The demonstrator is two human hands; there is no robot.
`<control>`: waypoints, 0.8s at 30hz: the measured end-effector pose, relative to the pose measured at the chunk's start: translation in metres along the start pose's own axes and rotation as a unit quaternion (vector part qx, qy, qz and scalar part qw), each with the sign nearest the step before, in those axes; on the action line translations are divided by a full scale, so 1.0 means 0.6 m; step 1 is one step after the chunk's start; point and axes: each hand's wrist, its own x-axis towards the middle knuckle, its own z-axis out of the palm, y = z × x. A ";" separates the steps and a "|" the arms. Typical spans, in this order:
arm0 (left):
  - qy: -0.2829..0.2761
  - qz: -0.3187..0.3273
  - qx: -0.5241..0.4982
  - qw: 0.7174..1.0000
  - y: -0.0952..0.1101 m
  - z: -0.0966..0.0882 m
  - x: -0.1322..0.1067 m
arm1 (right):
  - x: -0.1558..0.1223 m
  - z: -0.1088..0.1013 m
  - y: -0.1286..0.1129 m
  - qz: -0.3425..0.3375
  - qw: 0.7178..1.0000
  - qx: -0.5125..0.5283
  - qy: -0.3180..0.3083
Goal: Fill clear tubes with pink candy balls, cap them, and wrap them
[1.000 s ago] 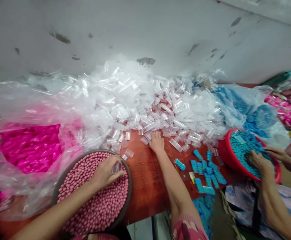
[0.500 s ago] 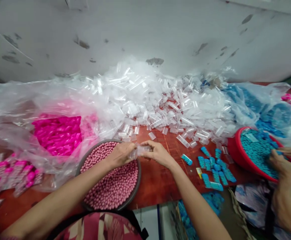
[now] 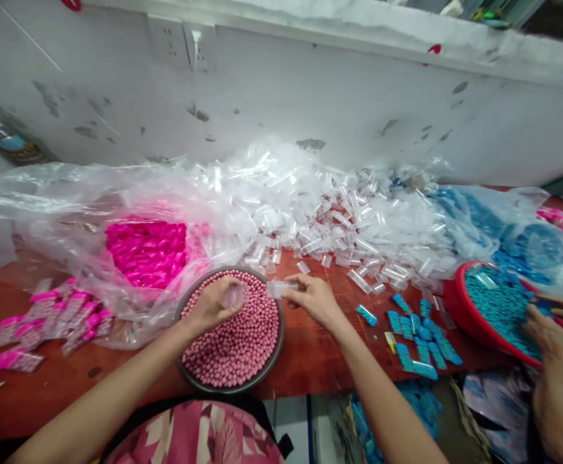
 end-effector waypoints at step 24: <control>0.011 -0.056 -0.024 0.998 -0.070 -0.029 -0.108 | -0.007 0.171 -0.036 -0.101 0.966 -0.218 0.097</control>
